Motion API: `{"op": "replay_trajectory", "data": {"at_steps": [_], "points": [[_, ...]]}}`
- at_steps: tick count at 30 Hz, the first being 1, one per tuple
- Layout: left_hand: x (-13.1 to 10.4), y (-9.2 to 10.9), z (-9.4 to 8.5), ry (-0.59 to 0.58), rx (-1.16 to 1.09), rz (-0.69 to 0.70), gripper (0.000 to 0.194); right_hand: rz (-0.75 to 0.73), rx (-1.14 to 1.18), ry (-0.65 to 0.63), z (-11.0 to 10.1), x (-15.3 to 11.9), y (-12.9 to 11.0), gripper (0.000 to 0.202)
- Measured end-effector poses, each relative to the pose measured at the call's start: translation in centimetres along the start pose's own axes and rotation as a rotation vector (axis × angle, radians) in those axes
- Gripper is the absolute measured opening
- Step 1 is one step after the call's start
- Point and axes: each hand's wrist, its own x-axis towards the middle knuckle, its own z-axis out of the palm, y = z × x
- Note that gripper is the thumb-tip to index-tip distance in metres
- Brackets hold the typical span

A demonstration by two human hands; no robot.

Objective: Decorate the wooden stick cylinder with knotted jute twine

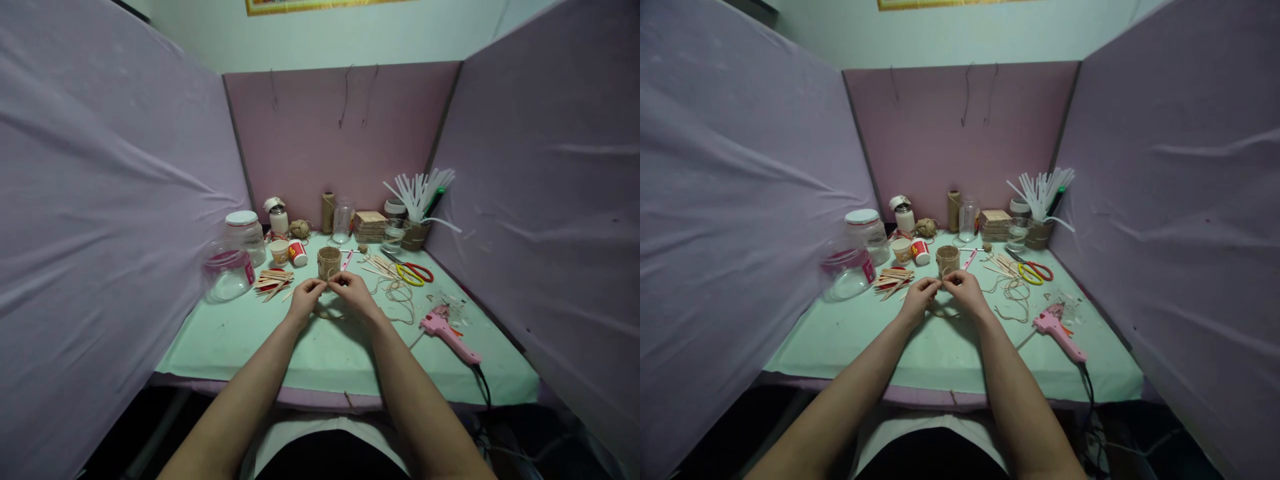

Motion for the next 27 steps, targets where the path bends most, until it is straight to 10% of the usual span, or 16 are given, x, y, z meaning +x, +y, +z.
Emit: {"op": "replay_trajectory", "data": {"at_steps": [12, 27], "points": [[0.3, 0.6, -0.6, -0.145, -0.514, -0.502, 0.013, -0.09, -0.022, -0.085, 0.2, -0.2, -0.2, 0.016], [-0.4, 0.4, 0.5, -0.104, -0.177, -0.086, 0.029, 0.292, 0.374, -0.044, 0.0, -0.1, -0.6, 0.024]]}}
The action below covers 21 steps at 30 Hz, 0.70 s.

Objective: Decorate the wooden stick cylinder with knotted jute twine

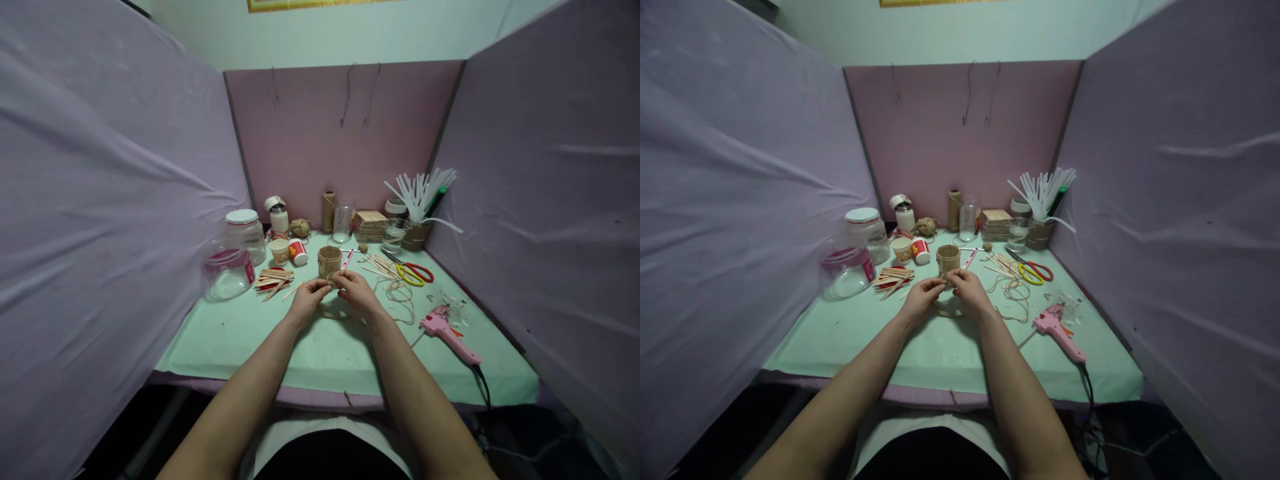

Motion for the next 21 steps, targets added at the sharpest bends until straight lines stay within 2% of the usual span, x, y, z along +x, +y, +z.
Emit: {"op": "replay_trajectory", "data": {"at_steps": [6, 11, 16, 21], "points": [[-0.25, 0.59, 0.15, 0.043, 0.094, 0.046, 0.022, 0.004, -0.031, 0.027, -0.13, 0.44, 0.42, 0.021], [-0.19, 0.67, 0.07, 0.083, 0.152, 0.123, 0.017, -0.084, -0.114, -0.008, -0.3, 0.39, 0.27, 0.022], [0.08, -0.01, -0.28, 0.14, 0.292, 0.2, 0.014, -0.178, -0.202, 0.001, -0.35, 0.37, 0.29, 0.022], [-0.04, -0.1, -0.31, 0.148, 0.407, 0.273, 0.008, -0.234, -0.317, 0.021, -0.6, 0.83, 0.91, 0.022]]}}
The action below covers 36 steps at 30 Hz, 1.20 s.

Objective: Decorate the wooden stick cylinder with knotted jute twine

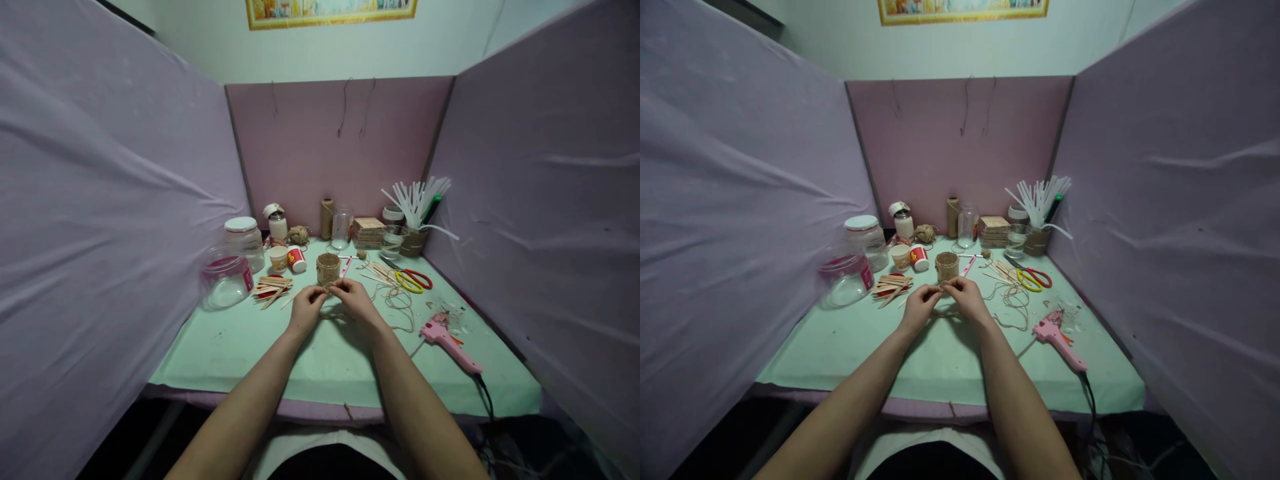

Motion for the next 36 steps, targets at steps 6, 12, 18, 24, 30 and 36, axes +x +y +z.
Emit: {"op": "replay_trajectory", "data": {"at_steps": [6, 12, 18, 24, 30, 36], "points": [[-0.1, -0.2, 0.0, -0.025, 0.035, 0.017, 0.004, -0.051, -0.132, 0.186, -0.5, 0.3, 0.4, 0.022], [0.0, -0.7, 0.1, -0.058, 0.107, 0.04, 0.008, -0.005, -0.067, 0.307, -0.9, 0.3, 0.0, 0.022], [0.1, -0.8, -0.1, -0.025, 0.074, -0.025, 0.01, 0.076, 0.074, 0.113, -0.6, 0.2, -0.4, 0.021], [0.1, -0.6, 0.0, -0.031, 0.06, -0.053, 0.012, 0.038, 0.066, -0.008, -0.4, -0.3, -0.3, 0.015], [0.1, -0.8, 0.0, -0.055, 0.104, -0.021, 0.017, -0.049, 0.013, -0.039, -0.3, -0.2, -0.1, 0.02], [0.1, -0.9, 0.1, -0.074, 0.125, -0.005, 0.019, -0.133, -0.216, 0.075, -0.2, 0.1, 0.3, 0.01]]}}
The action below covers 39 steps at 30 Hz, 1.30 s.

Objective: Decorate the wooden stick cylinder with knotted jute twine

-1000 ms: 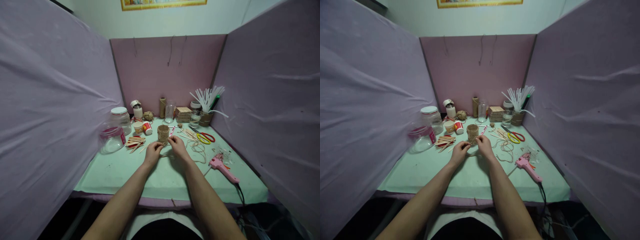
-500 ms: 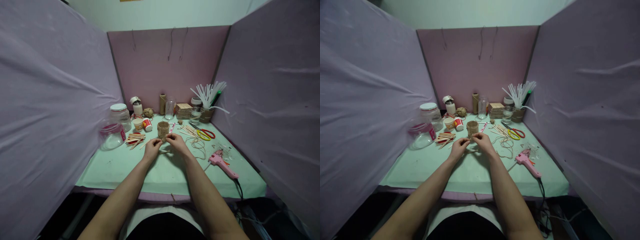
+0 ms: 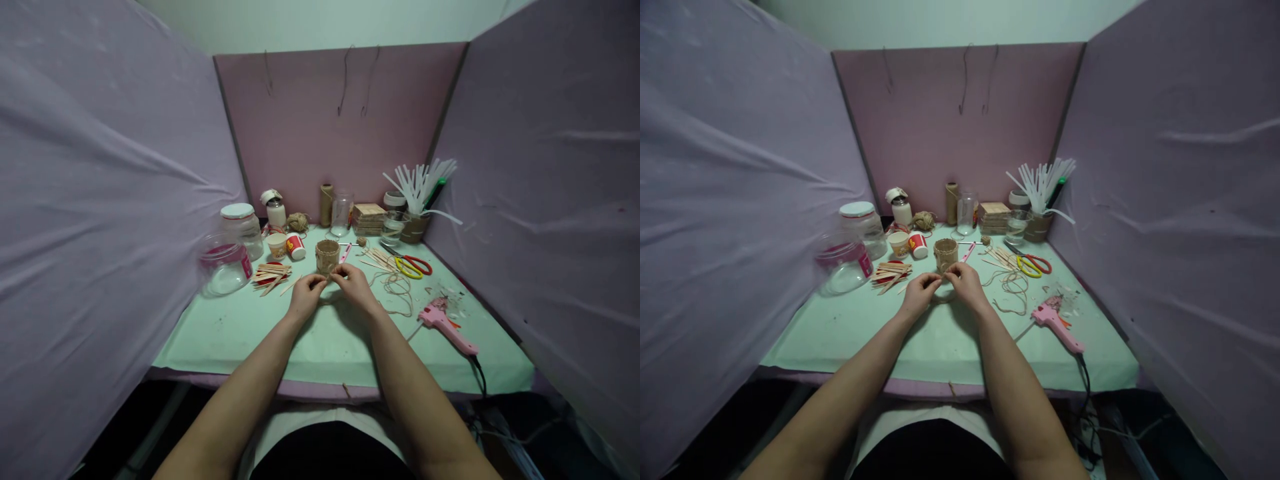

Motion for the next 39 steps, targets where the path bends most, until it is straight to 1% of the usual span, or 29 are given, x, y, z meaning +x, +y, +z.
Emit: {"op": "replay_trajectory", "data": {"at_steps": [5, 9, 11, 14, 16, 19, 21, 27, 29, 30, 33, 34, 36, 37, 39], "points": [[0.0, 0.3, 0.1, -0.016, 0.017, 0.02, 0.015, 0.031, -0.086, 0.106, 0.4, -0.1, 0.2, 0.013], [-0.1, 0.5, 0.2, -0.012, 0.024, 0.012, 0.013, 0.062, -0.066, 0.178, 0.7, -0.2, 0.4, 0.015], [-0.1, 0.5, 0.3, -0.005, 0.018, 0.006, 0.012, 0.082, -0.041, 0.194, 0.8, -0.2, 0.4, 0.015], [-0.2, 0.2, 0.2, 0.015, 0.017, -0.004, 0.011, 0.101, 0.003, 0.152, 0.7, -0.2, 0.4, 0.015], [-0.2, -0.1, 0.0, 0.044, 0.016, 0.005, 0.012, 0.086, 0.033, 0.115, 0.7, -0.1, 0.3, 0.017], [-0.1, -0.4, -0.2, 0.078, -0.002, 0.026, 0.014, 0.064, 0.08, 0.09, 0.5, -0.1, 0.0, 0.019], [-0.1, -0.4, -0.2, 0.084, -0.022, 0.021, 0.016, 0.08, 0.123, 0.062, 0.4, -0.2, -0.2, 0.018], [0.1, -0.2, -0.4, 0.124, -0.077, 0.008, 0.019, 0.124, 0.197, -0.079, -0.3, -0.3, -0.4, 0.014], [0.1, -0.1, -0.4, 0.127, -0.103, 0.005, 0.019, 0.091, 0.178, -0.099, -0.5, -0.2, -0.4, 0.014], [0.1, -0.1, -0.4, 0.126, -0.117, 0.01, 0.018, 0.055, 0.16, -0.085, -0.6, -0.2, -0.3, 0.014], [0.1, 0.1, -0.5, 0.113, -0.147, 0.041, 0.016, -0.112, 0.093, -0.001, -0.7, 0.0, -0.1, 0.02], [0.0, 0.2, -0.5, 0.103, -0.153, 0.051, 0.015, -0.161, 0.074, 0.008, -0.7, 0.1, 0.0, 0.023], [0.0, 0.4, -0.6, 0.075, -0.162, 0.057, 0.015, -0.23, 0.033, -0.015, -0.6, 0.2, 0.1, 0.027], [-0.1, 0.5, -0.6, 0.062, -0.169, 0.06, 0.016, -0.246, -0.001, -0.033, -0.6, 0.2, 0.2, 0.026], [-0.1, 0.8, -0.7, 0.032, -0.176, 0.062, 0.017, -0.272, -0.094, -0.045, -0.5, 0.2, 0.2, 0.016]]}}
